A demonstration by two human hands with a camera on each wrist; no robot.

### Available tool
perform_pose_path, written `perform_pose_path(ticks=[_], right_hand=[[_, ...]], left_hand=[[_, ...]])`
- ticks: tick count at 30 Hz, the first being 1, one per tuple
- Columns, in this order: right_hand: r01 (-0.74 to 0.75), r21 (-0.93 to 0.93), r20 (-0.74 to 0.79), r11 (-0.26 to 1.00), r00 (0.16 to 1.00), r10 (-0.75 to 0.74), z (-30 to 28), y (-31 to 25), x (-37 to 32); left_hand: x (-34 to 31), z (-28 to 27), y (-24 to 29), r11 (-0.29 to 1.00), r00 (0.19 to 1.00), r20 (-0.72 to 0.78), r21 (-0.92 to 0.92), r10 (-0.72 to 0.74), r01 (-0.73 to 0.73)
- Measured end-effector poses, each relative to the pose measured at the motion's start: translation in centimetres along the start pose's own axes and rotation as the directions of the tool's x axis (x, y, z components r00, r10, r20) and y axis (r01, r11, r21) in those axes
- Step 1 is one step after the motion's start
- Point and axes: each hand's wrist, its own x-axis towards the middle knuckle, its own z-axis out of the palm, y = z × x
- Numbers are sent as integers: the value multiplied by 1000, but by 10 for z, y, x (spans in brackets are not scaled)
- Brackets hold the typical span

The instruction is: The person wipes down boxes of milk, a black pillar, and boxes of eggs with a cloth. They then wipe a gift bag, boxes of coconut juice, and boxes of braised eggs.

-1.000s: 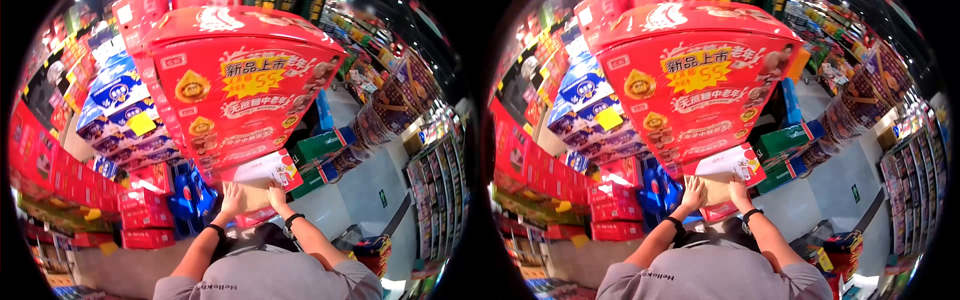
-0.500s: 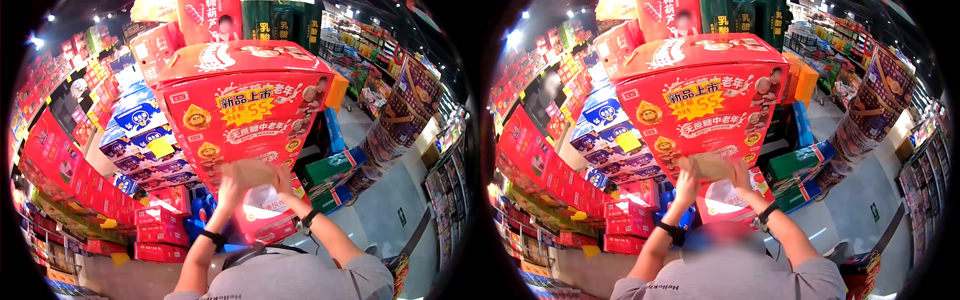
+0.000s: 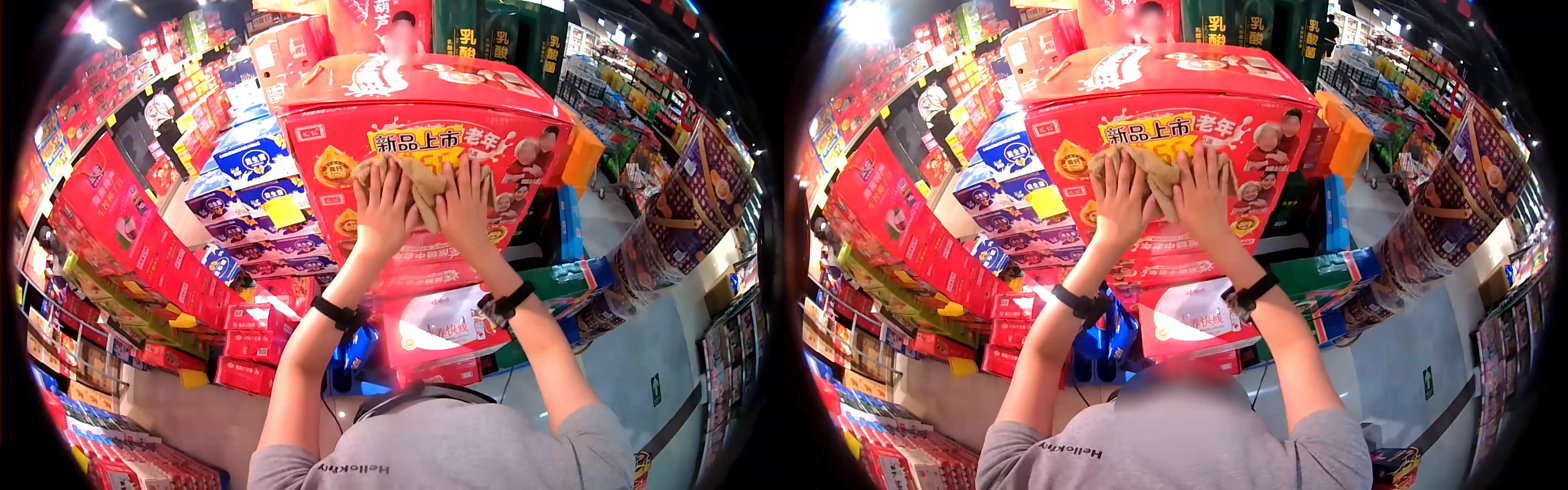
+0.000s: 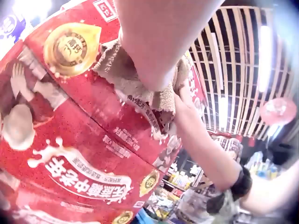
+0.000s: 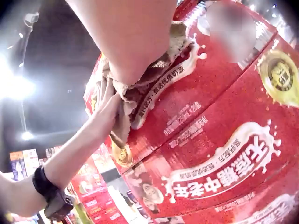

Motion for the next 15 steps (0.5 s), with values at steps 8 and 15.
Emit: perform_pose_path(ticks=[8,15], right_hand=[[129,-237,-379,963,900,-214,-53,22,94],[216,-95,-93,972,970,-225,-33,8,49]], left_hand=[[87,-50,12,995,970,-231,31,-80,90],[63,-1,9,996,968,-248,-72,26,-45]])
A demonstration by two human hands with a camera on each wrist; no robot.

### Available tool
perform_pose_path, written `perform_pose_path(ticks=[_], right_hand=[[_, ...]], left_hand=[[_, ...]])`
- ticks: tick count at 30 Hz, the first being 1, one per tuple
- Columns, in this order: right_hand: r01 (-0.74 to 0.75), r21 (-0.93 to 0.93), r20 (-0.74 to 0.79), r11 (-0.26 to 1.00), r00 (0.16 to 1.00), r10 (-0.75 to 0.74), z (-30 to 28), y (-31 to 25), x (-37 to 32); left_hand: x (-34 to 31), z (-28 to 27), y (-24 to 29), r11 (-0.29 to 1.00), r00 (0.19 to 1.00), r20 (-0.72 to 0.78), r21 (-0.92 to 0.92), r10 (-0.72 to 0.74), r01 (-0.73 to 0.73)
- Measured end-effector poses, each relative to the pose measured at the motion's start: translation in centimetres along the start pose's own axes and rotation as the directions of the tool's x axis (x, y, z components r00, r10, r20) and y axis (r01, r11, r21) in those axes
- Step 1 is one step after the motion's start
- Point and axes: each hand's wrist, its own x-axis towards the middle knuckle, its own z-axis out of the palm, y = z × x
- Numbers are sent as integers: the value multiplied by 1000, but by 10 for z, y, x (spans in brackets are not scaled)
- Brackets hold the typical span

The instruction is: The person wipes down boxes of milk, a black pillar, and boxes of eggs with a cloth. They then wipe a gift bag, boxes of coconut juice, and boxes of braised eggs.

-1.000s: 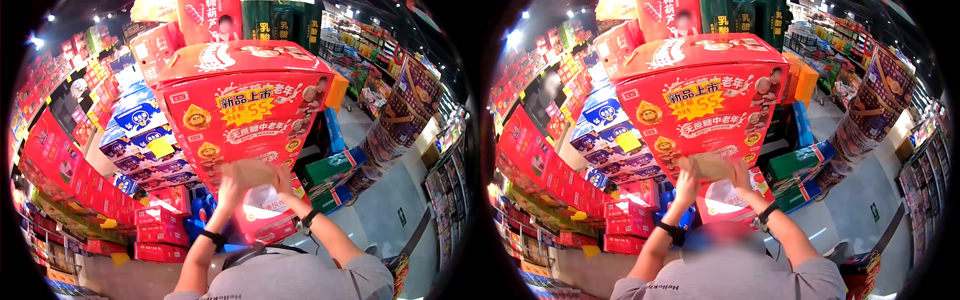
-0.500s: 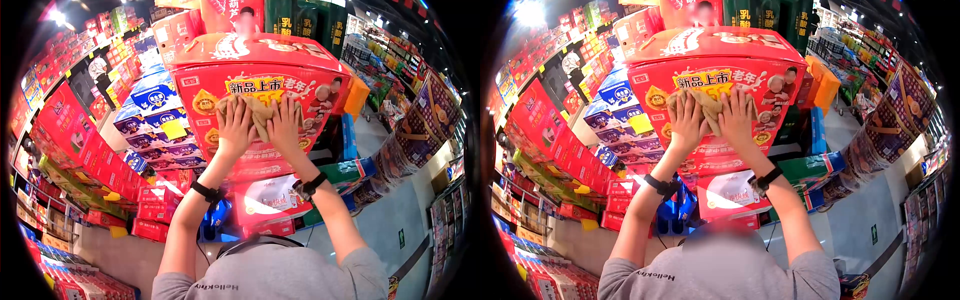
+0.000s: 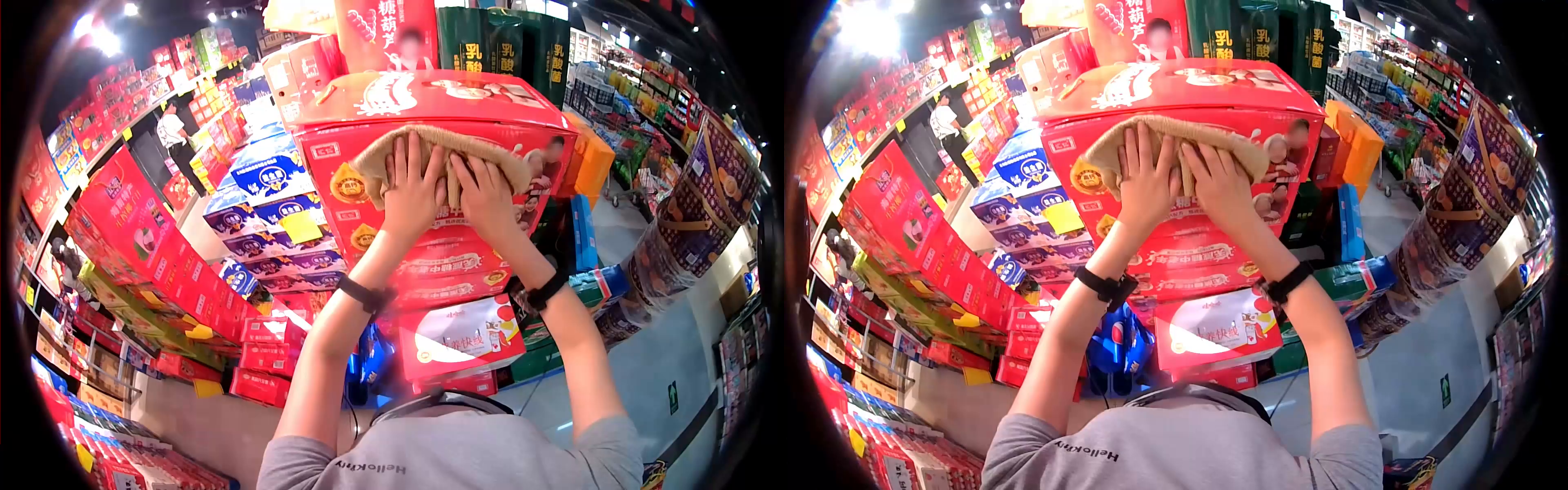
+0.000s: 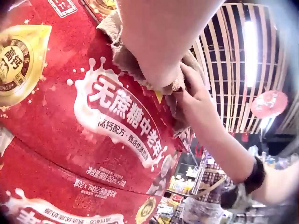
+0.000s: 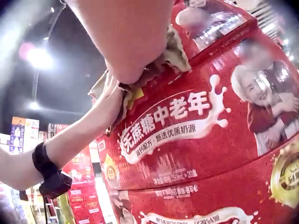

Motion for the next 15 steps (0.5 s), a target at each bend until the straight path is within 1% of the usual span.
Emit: perform_pose_path(ticks=[1,2,3,4,5,6,7,8,9,10,11,12,13,14,15], right_hand=[[-62,14,65,998,996,60,0,0,-3],[0,-14,51,1000,999,1,-3,1,1],[3,-11,48,1000,999,-2,-2,1,7],[-73,-3,19,997,997,73,-2,5,17],[-145,6,-8,989,989,145,-6,7,32],[-88,-46,-18,995,996,87,-9,12,46],[-79,-43,-17,996,997,78,-13,16,59],[-39,-76,-1,996,999,39,-15,21,68],[1,-108,18,994,1000,1,-14,26,75],[13,-25,-31,1000,999,-14,-10,32,82],[19,-24,-31,1000,999,-20,-10,33,86],[-48,94,47,994,998,43,-13,33,90],[-126,201,130,971,986,101,-15,34,94],[-124,223,79,967,991,109,-16,32,96],[-134,214,78,968,990,120,-16,31,95]], left_hand=[[4,2,-3,1000,1000,-11,4,5,-5],[12,-4,-3,999,998,-38,-13,41,-42],[16,-10,-3,997,995,-57,-30,76,-78],[26,-15,-6,994,995,-48,-70,83,-87],[38,-21,-7,994,996,-49,-67,80,-84],[52,-26,-9,993,992,-62,-44,106,-109],[64,-29,-11,991,989,-74,-21,130,-132],[73,-28,-12,993,993,-45,-43,112,-114],[82,-34,-11,993,987,-111,0,119,-119],[86,-33,-16,996,997,-15,-50,70,-70],[90,-33,-19,995,996,82,-98,27,-19],[93,-34,-21,995,996,80,-98,25,-18],[96,-35,-23,994,992,123,-108,20,-7],[98,-36,-24,993,985,169,-121,20,0],[98,-38,-23,991,985,171,-130,32,-9]])
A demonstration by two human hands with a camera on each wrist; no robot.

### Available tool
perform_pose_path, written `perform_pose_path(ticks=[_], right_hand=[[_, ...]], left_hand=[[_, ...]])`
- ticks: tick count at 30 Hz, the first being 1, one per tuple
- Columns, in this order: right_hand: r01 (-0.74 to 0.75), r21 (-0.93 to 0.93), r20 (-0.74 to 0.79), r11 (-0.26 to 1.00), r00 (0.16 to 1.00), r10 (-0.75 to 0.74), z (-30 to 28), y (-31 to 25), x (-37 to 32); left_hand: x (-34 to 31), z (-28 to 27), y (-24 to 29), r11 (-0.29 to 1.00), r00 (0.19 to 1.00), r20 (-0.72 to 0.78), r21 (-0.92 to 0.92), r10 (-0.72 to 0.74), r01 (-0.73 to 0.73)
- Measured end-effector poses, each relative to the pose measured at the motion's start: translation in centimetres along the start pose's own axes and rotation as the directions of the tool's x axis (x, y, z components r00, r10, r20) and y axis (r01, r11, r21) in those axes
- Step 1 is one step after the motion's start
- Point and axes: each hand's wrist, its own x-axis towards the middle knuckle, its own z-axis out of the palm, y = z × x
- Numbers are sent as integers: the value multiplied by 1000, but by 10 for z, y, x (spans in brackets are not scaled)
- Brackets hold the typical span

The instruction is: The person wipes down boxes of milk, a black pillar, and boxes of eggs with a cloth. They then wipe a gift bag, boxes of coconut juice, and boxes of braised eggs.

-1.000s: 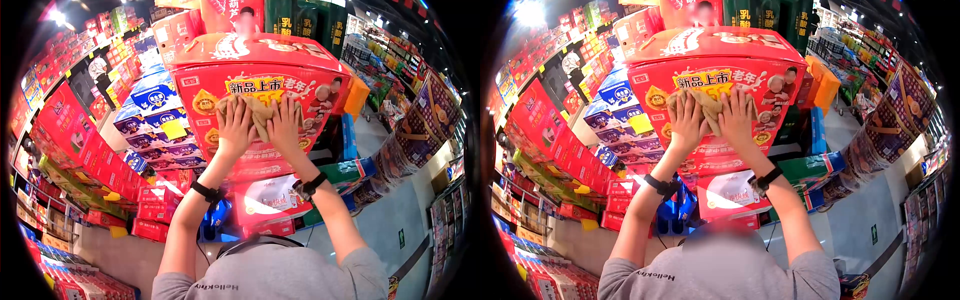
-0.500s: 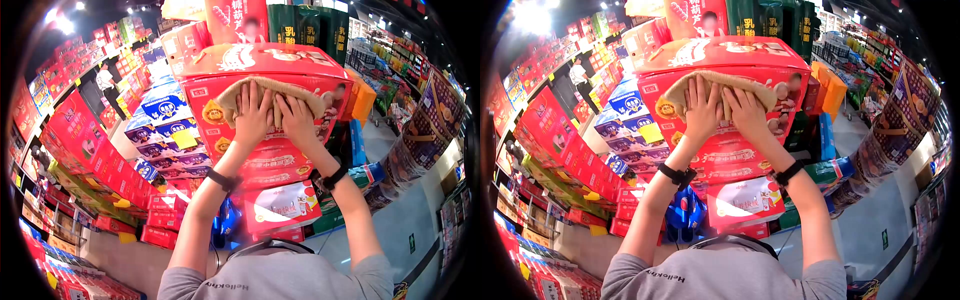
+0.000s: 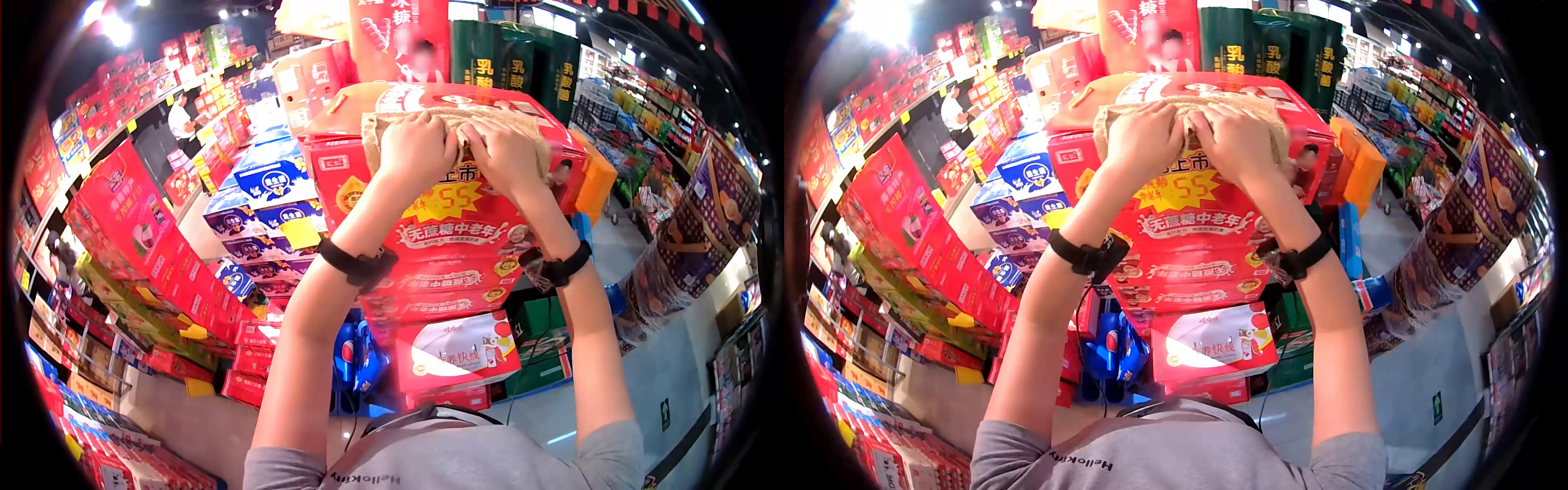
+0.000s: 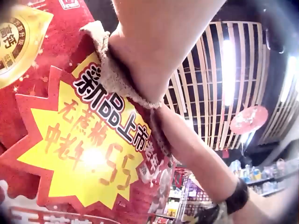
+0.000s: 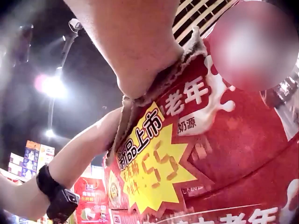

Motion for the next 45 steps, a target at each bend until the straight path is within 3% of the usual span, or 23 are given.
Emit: perform_pose_path(ticks=[6,8,10,15,17,22,24,26,28,30,32,34,37,38,40,42,45], right_hand=[[122,-97,-121,988,984,-133,0,8,-12],[67,-127,-46,990,996,-73,-2,10,-22],[164,-310,-129,937,969,-212,0,14,-33],[103,-339,-30,935,992,-121,-8,38,-65],[7,-350,-47,937,999,-25,-10,51,-81],[-41,-342,-92,939,996,10,-10,79,-118],[-113,-303,-168,946,984,64,4,87,-144],[-130,-316,-101,940,990,103,14,83,-175],[-74,-248,83,966,992,98,23,71,-204],[-61,-273,128,960,987,99,25,60,-218],[-8,-196,258,981,964,59,30,53,-218],[43,-209,190,977,982,-2,38,38,-203],[148,-34,-1,988,989,-148,60,14,-176],[150,-22,0,988,989,-151,69,6,-171],[250,-37,-131,968,959,-252,85,-13,-166],[188,-19,-181,982,965,-188,96,-26,-158],[121,-139,-220,983,964,-150,110,-29,-165]], left_hand=[[-1,-5,3,999,999,-41,-36,35,-37],[-6,-5,7,998,1000,18,-55,24,-23],[-15,5,8,979,966,-189,134,178,-154],[-27,25,38,976,963,-188,130,195,-172],[-25,29,52,967,958,-171,146,232,-208],[-21,54,85,930,929,-112,151,353,-336],[-29,72,87,935,928,-119,95,352,-343],[-47,87,83,915,918,-40,-76,394,-396],[-71,90,75,932,929,72,-43,363,-361],[-102,99,64,947,953,5,-114,302,-300],[-127,100,49,959,960,24,-60,278,-276],[-141,92,28,968,969,-8,-31,248,-249],[-158,82,-4,986,984,61,14,167,-168],[-163,75,-13,987,986,81,61,146,-151],[-177,60,-25,987,991,129,162,-27,6],[-190,46,-33,960,992,119,278,-50,15],[-205,46,-42,944,981,152,324,-117,62]])
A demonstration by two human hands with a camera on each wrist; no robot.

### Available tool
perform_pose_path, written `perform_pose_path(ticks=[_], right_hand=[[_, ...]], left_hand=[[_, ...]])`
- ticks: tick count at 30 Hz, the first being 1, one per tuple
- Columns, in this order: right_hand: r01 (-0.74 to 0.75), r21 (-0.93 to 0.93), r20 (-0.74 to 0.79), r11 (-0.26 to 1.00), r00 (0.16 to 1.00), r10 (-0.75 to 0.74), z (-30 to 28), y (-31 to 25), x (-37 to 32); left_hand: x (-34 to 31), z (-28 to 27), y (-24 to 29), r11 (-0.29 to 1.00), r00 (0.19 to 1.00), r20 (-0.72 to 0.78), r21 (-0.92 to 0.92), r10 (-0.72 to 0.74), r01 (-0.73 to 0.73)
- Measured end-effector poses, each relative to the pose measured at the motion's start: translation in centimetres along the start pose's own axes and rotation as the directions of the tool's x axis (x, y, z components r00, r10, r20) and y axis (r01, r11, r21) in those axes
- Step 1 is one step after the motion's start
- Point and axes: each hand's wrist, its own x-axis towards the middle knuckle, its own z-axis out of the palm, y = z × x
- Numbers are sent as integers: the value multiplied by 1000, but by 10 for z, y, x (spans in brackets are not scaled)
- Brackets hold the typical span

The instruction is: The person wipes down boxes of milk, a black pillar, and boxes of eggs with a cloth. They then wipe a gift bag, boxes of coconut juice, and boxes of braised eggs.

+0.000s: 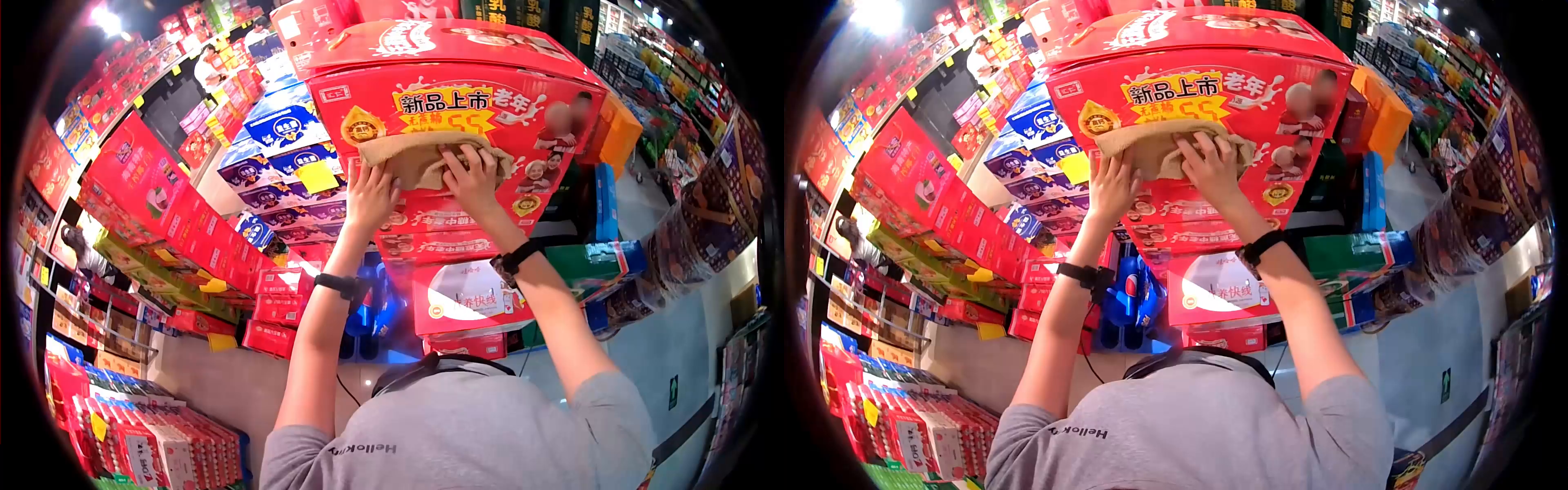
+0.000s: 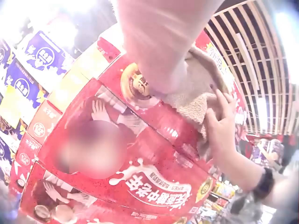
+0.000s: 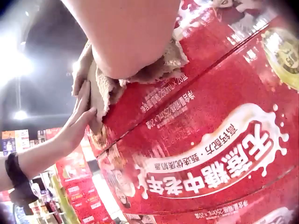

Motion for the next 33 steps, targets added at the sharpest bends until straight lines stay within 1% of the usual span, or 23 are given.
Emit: perform_pose_path(ticks=[2,3,5,7,8,9,10,12,13,15,18,19,21,22,23,25,26,27,28,29,31,32,33], right_hand=[[-111,-8,-2,994,994,111,-2,-6,-12],[-120,-25,-5,992,993,120,-4,-5,-19],[-179,-43,117,983,976,183,-9,-4,-39],[-217,-63,152,974,963,224,-17,7,-63],[-197,-79,209,977,955,209,-26,12,-67],[-173,-95,264,980,945,192,-34,18,-69],[-193,-71,295,979,933,205,-40,22,-72],[-232,-102,326,967,911,253,-56,33,-72],[-266,-120,364,957,885,291,-63,38,-72],[-265,-121,376,957,880,291,-74,47,-70],[-165,-183,463,969,855,233,-76,51,-65],[-173,-182,462,968,854,239,-70,49,-64],[-178,-62,508,982,841,185,-59,34,-59],[-173,-62,568,983,804,177,-54,23,-57],[-176,-59,575,983,799,177,-43,12,-58],[-134,121,557,984,829,45,-16,-11,-58],[-138,124,556,983,830,46,-8,-22,-49],[41,140,481,989,870,-104,0,-34,-40],[216,139,401,966,880,-255,7,-46,-32],[203,142,395,969,886,-244,14,-58,-23],[461,31,422,887,798,-430,23,-77,-11],[512,-29,498,858,752,-432,30,-83,-11],[497,-36,492,867,764,-418,33,-83,-12]], left_hand=[[-4,-2,8,1000,1000,17,-6,22,-22],[-2,-4,13,1000,999,29,1,27,-27],[1,1,27,998,999,34,-53,32,-30],[11,1,43,965,984,-63,-191,168,-177],[15,2,54,957,976,-82,-196,203,-215],[18,11,64,953,972,-85,-198,218,-231],[21,24,74,940,968,-108,-236,226,-246],[26,35,94,921,959,-141,-274,247,-277],[27,37,102,930,964,-146,-266,222,-255],[30,40,111,937,966,-154,-253,208,-242],[27,48,106,945,969,-164,-240,185,-221],[23,52,100,945,969,-158,-237,192,-226],[13,56,88,969,965,-209,-155,159,-193],[7,57,77,976,973,-186,-143,133,-161],[-2,63,66,983,988,-112,-136,108,-123],[-21,62,36,995,998,-55,-90,39,-44],[-30,64,21,996,997,-73,-85,2,-8],[-36,59,7,997,995,-92,-77,-30,23],[-41,54,-6,996,996,-86,-83,-38,31],[-44,48,-17,998,996,-85,-66,-8,3],[-45,33,-29,998,998,43,-37,-53,55],[-45,31,-35,999,997,64,5,-40,39],[-46,29,-39,1000,997,68,13,-23,22]])
